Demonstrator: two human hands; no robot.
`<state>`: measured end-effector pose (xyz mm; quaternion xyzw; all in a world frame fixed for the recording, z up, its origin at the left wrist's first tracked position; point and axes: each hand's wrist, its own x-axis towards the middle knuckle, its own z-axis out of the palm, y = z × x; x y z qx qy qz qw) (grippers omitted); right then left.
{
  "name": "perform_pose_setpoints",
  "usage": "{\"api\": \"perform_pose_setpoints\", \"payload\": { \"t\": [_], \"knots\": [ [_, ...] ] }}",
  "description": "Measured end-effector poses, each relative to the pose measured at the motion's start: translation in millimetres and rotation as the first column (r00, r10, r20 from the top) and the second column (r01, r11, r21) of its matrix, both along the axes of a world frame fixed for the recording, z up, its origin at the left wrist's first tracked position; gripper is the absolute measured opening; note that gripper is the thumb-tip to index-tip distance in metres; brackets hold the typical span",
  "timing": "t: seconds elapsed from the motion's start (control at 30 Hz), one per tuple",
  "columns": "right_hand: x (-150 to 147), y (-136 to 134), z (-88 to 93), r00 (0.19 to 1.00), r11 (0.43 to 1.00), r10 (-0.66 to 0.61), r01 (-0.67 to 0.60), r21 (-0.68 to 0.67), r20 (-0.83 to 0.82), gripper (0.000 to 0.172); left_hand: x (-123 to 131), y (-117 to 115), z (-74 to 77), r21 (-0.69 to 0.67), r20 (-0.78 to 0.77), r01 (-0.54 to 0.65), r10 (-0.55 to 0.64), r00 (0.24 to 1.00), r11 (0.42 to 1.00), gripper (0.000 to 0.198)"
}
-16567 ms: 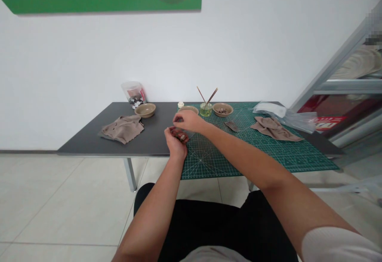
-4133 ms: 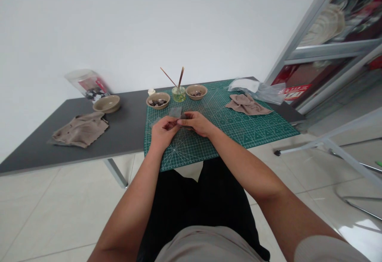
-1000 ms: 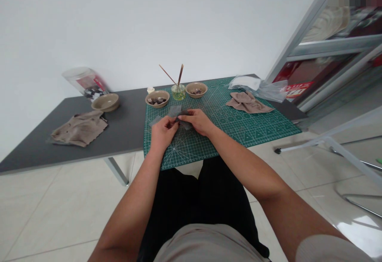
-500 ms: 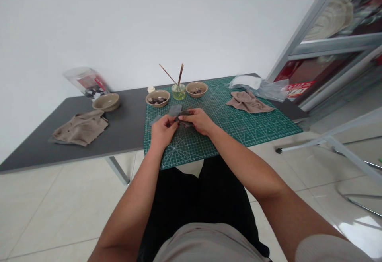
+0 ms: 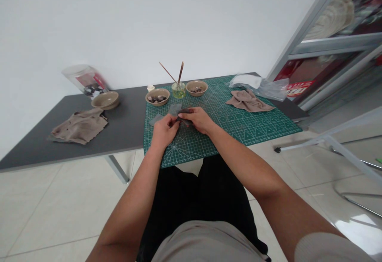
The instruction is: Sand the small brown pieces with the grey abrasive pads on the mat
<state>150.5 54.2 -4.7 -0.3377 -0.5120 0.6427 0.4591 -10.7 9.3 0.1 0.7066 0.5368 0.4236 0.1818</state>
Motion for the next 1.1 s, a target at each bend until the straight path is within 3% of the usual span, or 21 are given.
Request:
{"api": "perform_pose_setpoints", "payload": {
  "t": [0.1,0.27,0.37,0.47,0.6,0.8,1.1],
  "knots": [
    [0,-1,1.0,1.0,1.0,-0.007,0.007,-0.008,0.006,0.032,1,1,-0.9,-0.003,0.014,-0.025,0.025,1.0,1.0,0.009],
    [3,-3,4.4,0.998,0.998,0.067,-0.067,-0.014,0.003,0.032,0,4,-4.3,-0.129,0.243,0.041,-0.009,0.97,0.991,0.006],
    [1,-2,3.8,0.999,0.999,0.043,-0.043,-0.008,0.017,0.032,-1,4,-4.3,-0.081,0.167,0.086,-0.071,0.983,0.993,0.007],
    [-2,-1,2.8,0.999,0.999,-0.035,0.035,-0.001,0.015,0.033,-1,5,-3.7,-0.029,0.107,0.054,-0.05,0.993,0.998,0.008],
    [-1,-1,2.3,0.993,0.996,-0.079,0.076,-0.038,-0.088,0.038,-2,10,-4.9,-0.03,0.277,0.058,-0.047,0.96,0.998,0.009],
    [1,1,-1.8,0.99,0.996,-0.087,0.083,-0.034,-0.114,0.043,-4,15,-5.3,-0.072,0.533,0.1,-0.047,0.845,0.992,0.024],
    [2,-1,-1.3,0.99,1.0,0.012,-0.008,0.027,-0.142,0.035,-6,14,-6.9,-0.052,0.526,0.18,-0.126,0.841,0.982,0.023]
  ]
}}
